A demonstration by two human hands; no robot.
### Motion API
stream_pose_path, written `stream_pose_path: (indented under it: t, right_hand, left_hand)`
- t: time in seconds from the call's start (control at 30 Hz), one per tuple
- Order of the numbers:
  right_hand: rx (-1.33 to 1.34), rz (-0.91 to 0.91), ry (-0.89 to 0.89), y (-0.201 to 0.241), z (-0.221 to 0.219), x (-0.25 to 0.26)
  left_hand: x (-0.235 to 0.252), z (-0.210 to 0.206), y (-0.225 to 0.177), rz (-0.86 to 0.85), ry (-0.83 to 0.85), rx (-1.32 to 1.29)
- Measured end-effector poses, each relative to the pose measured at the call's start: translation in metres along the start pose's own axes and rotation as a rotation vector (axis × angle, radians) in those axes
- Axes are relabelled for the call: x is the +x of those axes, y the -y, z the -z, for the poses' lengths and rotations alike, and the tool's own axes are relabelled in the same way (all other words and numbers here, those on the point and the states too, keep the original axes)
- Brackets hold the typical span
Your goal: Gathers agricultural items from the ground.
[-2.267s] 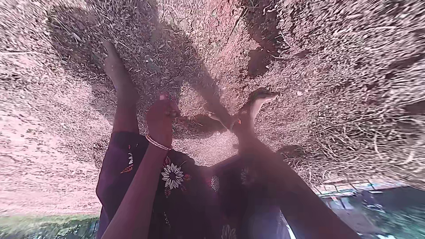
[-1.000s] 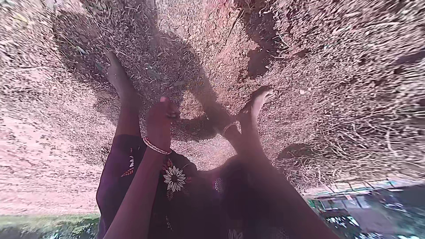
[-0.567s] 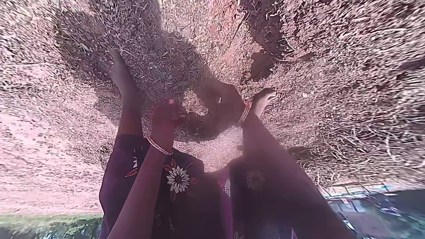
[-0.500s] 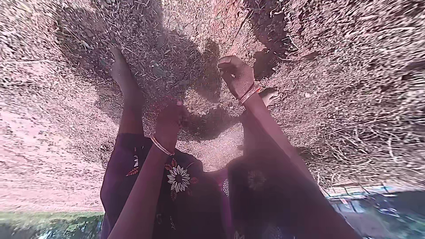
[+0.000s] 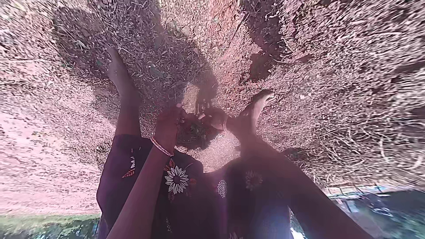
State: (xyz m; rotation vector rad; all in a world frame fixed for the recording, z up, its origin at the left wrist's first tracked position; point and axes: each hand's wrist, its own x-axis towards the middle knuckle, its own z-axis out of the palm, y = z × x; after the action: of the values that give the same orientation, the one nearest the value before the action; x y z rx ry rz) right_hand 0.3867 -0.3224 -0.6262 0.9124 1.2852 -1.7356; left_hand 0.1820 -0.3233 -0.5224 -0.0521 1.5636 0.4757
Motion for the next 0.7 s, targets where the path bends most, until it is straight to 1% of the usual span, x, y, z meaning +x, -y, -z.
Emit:
stream_pose_path:
  t: [0.03,0.07,0.13,0.17,0.2,0.23,0.27,0.3,0.33,0.4,0.43,0.47,0.5,0.53,0.57,0.6,0.67,0.7]
  right_hand:
    - [0.075,-0.088,-0.137,-0.01,0.009,0.005]
    - [0.144,-0.167,-0.324,-0.023,0.02,0.015]
    - [0.292,-0.306,-0.645,-0.048,0.048,0.046]
    - [0.399,-0.325,-0.767,-0.057,0.061,0.067]
    - [0.52,-0.291,-0.846,-0.058,0.071,0.084]
    - [0.606,-0.225,-0.866,-0.047,0.076,0.096]
    - [0.616,-0.177,-0.811,-0.03,0.078,0.103]
    - [0.553,-0.134,-0.738,-0.012,0.075,0.102]
    - [0.508,-0.061,-0.663,-0.001,0.069,0.095]
    - [0.363,0.129,-0.455,0.004,0.056,0.065]
    - [0.234,0.155,-0.286,0.009,0.053,0.042]
    - [0.084,0.145,-0.088,0.015,0.05,0.021]
    - [-0.08,0.103,0.112,0.017,0.046,0.008]
    - [-0.188,0.053,0.247,0.014,0.041,0.0]
    - [-0.233,0.002,0.26,0.001,0.037,-0.004]
    - [-0.207,-0.086,0.175,-0.016,0.038,-0.007]
    - [-0.006,-0.27,-0.223,-0.056,0.047,-0.001]
    - [0.067,-0.349,-0.374,-0.073,0.053,0.008]
  left_hand:
    - [0.0,0.001,0.001,-0.02,0.005,0.011]
    - [0.0,0.003,0.002,-0.031,0.0,0.016]
    - [0.0,0.002,0.006,-0.03,-0.017,-0.001]
    - [0.0,0.001,0.007,-0.027,-0.025,-0.013]
    - [0.001,0.001,0.007,-0.023,-0.029,-0.01]
    - [0.0,0.0,0.008,-0.019,-0.032,-0.006]
    - [-0.001,0.0,0.008,-0.02,-0.038,0.007]
    - [-0.002,0.0,0.007,-0.02,-0.043,0.016]
    - [-0.004,-0.001,0.007,-0.018,-0.045,0.014]
    - [-0.006,-0.002,0.007,-0.016,-0.038,0.003]
    - [-0.006,-0.003,0.006,-0.016,-0.039,-0.003]
    - [-0.005,-0.004,0.004,-0.016,-0.044,-0.004]
    - [-0.005,-0.005,0.001,-0.018,-0.051,-0.002]
    - [-0.004,-0.005,-0.001,-0.024,-0.059,0.006]
    - [-0.005,-0.004,-0.003,-0.03,-0.064,0.012]
    - [-0.005,-0.003,-0.005,-0.041,-0.067,0.012]
    - [-0.005,-0.001,-0.007,-0.06,-0.069,0.003]
    - [-0.006,-0.001,-0.007,-0.06,-0.074,-0.001]
